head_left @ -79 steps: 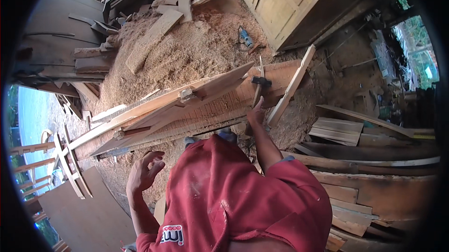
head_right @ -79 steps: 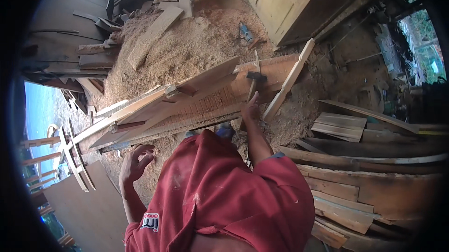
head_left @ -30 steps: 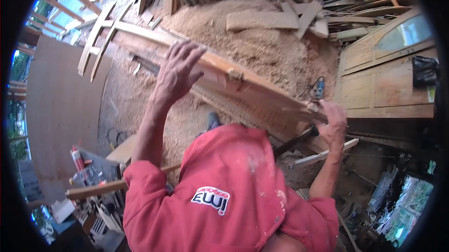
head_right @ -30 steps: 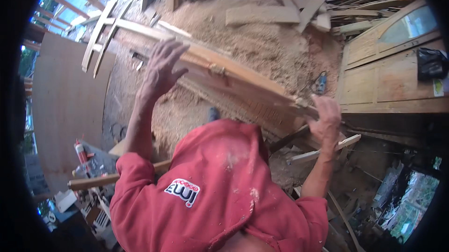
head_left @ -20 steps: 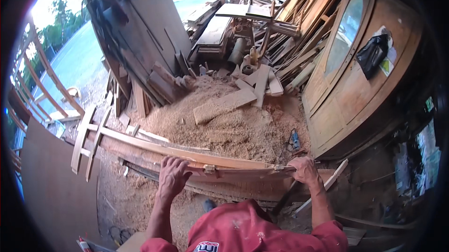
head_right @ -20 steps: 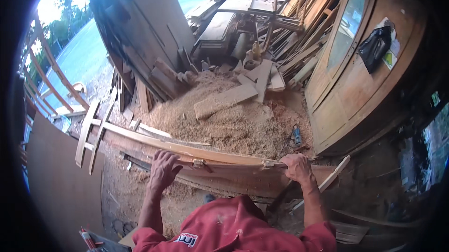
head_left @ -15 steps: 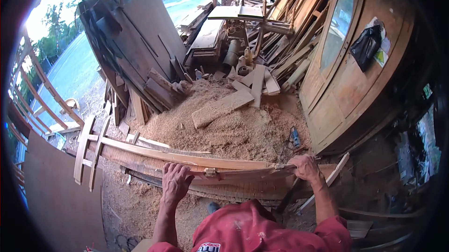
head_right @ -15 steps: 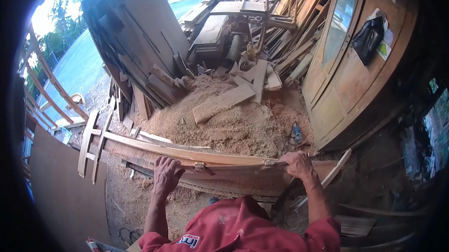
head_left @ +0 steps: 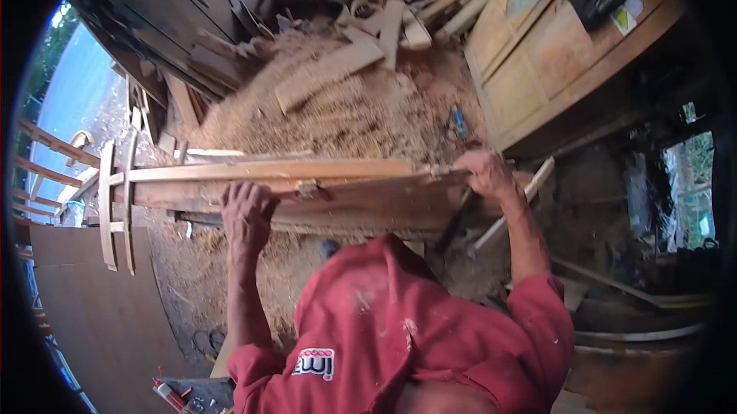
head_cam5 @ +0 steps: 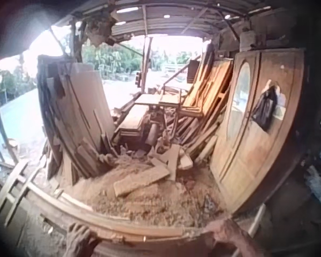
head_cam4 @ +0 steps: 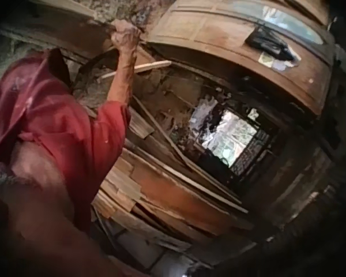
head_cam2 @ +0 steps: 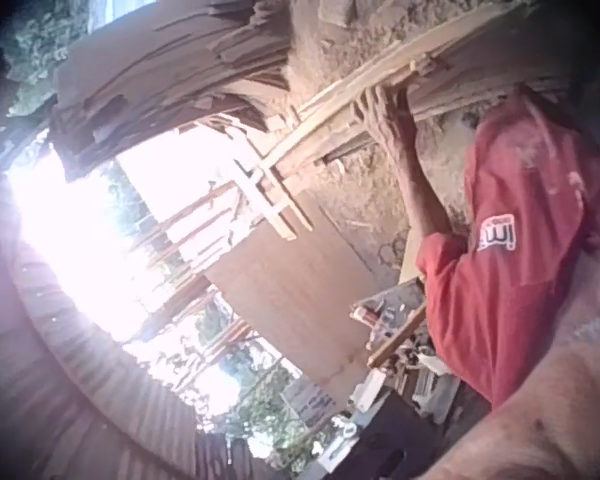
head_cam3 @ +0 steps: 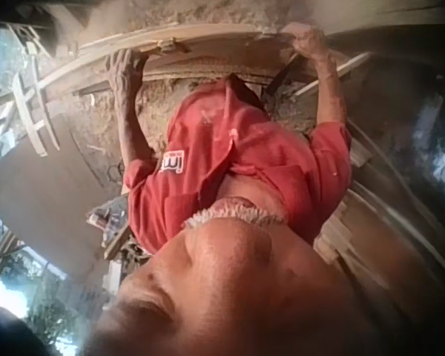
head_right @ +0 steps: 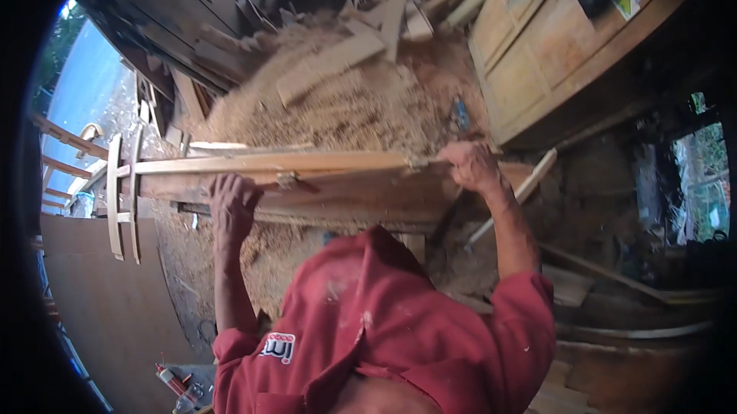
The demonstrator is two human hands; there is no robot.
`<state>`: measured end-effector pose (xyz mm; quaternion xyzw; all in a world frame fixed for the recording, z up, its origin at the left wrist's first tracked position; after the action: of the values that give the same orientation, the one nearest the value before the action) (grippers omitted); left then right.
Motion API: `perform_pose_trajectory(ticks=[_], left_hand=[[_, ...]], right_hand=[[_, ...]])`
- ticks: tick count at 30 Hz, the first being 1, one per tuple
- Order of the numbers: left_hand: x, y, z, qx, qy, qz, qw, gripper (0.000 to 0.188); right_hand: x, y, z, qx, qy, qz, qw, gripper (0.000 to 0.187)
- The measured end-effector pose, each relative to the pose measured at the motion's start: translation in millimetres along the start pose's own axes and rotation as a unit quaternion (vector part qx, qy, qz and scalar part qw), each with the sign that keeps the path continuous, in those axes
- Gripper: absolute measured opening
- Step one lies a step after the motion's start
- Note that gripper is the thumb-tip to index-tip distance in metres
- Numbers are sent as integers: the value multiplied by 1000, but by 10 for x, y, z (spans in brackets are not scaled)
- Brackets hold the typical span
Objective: The person fits a grooved wooden trim piece onto the edge of a flat wooden panel and hammers it into place using a hammer.
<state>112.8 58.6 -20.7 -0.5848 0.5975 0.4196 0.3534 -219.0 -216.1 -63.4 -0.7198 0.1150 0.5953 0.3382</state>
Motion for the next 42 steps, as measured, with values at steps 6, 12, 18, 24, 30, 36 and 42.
perform_pose_trajectory(ticks=[6, 12, 18, 24, 30, 36, 42], left_hand=[[-17, 71, -11, 16, 14, -5, 1000, 28], [-78, 82, -85, 15, 13, -1, 1000, 28], [-106, -91, 22, -43, -36, 6, 998, 46], [-254, -812, 547, -175, 72, 17, 982, 64], [510, -1478, 884, -292, 263, 475, 787, 53], [690, -1663, 869, -297, 176, 445, 826, 39], [905, -2072, 1424, -324, 151, 378, 854, 27]], right_hand=[[-131, -134, 29, -15, 9, 7, 1000, 16], [-116, -106, -15, 36, -10, -20, 999, 25], [-125, -239, -51, 63, -33, -17, 997, 23], [-162, -326, -82, 47, 0, 16, 999, 42], [37, 5, -444, 66, -61, 114, 989, 38], [96, 183, -607, 105, -67, 65, 990, 38], [109, 85, -620, 129, -79, 81, 985, 36]])
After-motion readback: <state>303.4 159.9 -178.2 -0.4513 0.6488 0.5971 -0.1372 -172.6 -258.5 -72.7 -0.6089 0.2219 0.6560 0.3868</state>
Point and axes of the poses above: each hand's wrist, its own z-axis away from the middle knuckle, its own x-axis out of the palm, y = z × x, the point moved 10 cm from there along -z, towards the middle knuckle, and after that the axes turned 15 degrees about x, right-handed, at the moved point
